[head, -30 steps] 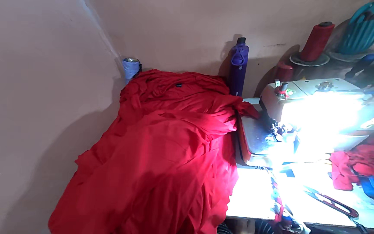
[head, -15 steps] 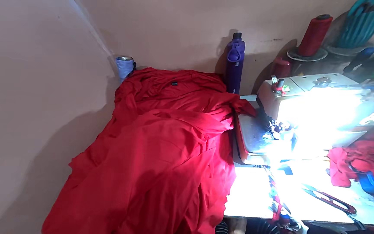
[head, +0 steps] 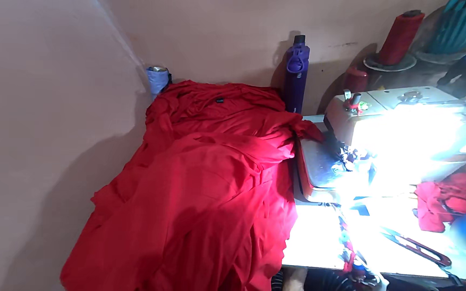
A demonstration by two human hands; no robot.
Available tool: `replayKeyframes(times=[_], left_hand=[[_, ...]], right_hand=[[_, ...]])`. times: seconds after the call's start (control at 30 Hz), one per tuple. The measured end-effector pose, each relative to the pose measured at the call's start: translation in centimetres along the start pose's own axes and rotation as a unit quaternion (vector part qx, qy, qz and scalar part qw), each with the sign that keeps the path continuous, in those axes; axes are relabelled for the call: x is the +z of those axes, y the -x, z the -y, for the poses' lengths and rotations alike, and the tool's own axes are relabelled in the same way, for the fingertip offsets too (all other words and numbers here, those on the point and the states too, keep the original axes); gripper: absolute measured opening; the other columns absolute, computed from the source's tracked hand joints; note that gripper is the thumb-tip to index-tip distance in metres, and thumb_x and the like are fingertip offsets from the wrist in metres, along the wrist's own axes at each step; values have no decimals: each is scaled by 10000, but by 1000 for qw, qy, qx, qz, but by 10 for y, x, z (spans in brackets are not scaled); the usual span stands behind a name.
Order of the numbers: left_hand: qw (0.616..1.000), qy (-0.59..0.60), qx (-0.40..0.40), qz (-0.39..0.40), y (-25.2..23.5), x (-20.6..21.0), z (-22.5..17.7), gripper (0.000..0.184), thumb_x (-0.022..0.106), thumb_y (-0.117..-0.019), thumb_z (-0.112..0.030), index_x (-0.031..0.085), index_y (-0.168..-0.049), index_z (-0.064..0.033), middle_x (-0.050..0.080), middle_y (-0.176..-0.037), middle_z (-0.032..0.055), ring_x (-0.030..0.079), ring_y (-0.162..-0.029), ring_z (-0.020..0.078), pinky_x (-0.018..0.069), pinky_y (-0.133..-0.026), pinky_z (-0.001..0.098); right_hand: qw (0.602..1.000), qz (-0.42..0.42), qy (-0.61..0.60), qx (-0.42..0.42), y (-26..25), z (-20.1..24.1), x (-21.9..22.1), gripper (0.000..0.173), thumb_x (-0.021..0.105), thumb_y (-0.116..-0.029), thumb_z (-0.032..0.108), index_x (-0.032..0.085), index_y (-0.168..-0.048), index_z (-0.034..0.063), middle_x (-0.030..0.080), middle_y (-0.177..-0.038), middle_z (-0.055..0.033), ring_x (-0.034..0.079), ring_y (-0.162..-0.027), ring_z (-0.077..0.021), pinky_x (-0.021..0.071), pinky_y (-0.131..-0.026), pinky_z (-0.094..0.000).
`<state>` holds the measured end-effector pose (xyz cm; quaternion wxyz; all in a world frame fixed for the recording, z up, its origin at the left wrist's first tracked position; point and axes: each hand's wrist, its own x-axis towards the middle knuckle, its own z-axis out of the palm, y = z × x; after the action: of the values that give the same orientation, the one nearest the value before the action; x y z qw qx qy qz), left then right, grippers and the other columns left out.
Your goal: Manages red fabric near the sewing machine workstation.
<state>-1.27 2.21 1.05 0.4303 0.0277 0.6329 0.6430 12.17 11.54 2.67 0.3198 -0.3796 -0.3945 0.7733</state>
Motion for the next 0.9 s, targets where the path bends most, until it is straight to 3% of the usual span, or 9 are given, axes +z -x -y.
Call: replayKeyframes(times=[0.17, 0.27, 0.4, 0.5, 0.57, 0.63, 0.77, 0.8, 0.9], left_hand=[[999, -21, 22, 16, 13, -3, -3, 484, 657, -881, 123, 478, -1327, 182, 599, -1258, 214, 567, -1128, 156, 460, -1006, 266], [997, 71, 25, 31, 6, 0, 13, 404, 628, -838, 144, 525, -1227, 115, 655, -1081, 116, 629, -991, 111, 542, -899, 269], [995, 95, -16, 25, 20, 6, -9, 414, 581, -873, 212, 480, -1267, 137, 628, -1093, 140, 627, -958, 127, 552, -883, 290], [995, 82, -19, 49, 21, 7, -15, 363, 581, -857, 229, 524, -1199, 122, 688, -968, 94, 686, -866, 116, 589, -827, 283], [995, 93, 2, 35, 25, 9, -13, 363, 572, -864, 221, 518, -1211, 132, 673, -994, 105, 671, -888, 114, 578, -842, 284], [994, 105, 12, 18, 26, 13, -10, 351, 561, -880, 221, 503, -1216, 136, 654, -1009, 99, 655, -899, 96, 568, -853, 268], [980, 193, -11, 43, 23, 15, 6, 349, 537, -877, 216, 527, -1196, 72, 698, -987, 94, 696, -865, 149, 596, -823, 325], [978, 205, -20, 43, 24, 17, 4, 342, 527, -879, 219, 526, -1184, 62, 706, -971, 92, 706, -856, 156, 602, -819, 327], [983, 173, -58, 20, 22, 23, -9, 336, 487, -910, 232, 493, -1221, 106, 647, -998, 116, 653, -877, 150, 568, -835, 299]], right_hand=[[1000, 14, -16, 0, 6, 15, 16, 272, 314, -1002, -24, 568, -934, 45, 629, -708, 104, 593, -662, 78, 492, -649, -108], [998, 53, -29, -26, -3, 0, 3, 244, 326, -985, -75, 566, -943, -60, 645, -730, 39, 597, -673, 72, 497, -652, -84], [997, 63, -13, -30, 1, -6, -15, 347, 308, -1010, -33, 612, -915, 106, 689, -747, 147, 634, -699, 107, 530, -683, -87], [998, 6, 43, 34, 7, 5, -7, 293, 246, -1041, -48, 539, -1024, -41, 612, -785, 53, 581, -708, 74, 500, -714, -99], [998, 18, 34, 39, 7, 11, -1, 305, 284, -1042, -53, 585, -994, -42, 606, -782, 28, 568, -709, 45, 486, -704, -112], [997, 69, -18, -5, 5, 10, 3, 316, 347, -1026, 44, 635, -931, 131, 679, -746, 140, 632, -705, 87, 518, -671, -108], [999, -5, -23, 23, 10, 19, 16, 372, 276, -1031, 19, 602, -878, 113, 648, -689, 110, 600, -626, 76, 506, -612, -103], [999, -23, -8, 26, 17, 25, 24, 326, 237, -1051, -20, 535, -935, 44, 593, -723, 71, 568, -649, 56, 488, -637, -118], [1000, -7, 4, 13, 17, 29, 29, 293, 271, -1013, -67, 528, -923, 41, 617, -670, 103, 585, -617, 84, 496, -616, -98]])
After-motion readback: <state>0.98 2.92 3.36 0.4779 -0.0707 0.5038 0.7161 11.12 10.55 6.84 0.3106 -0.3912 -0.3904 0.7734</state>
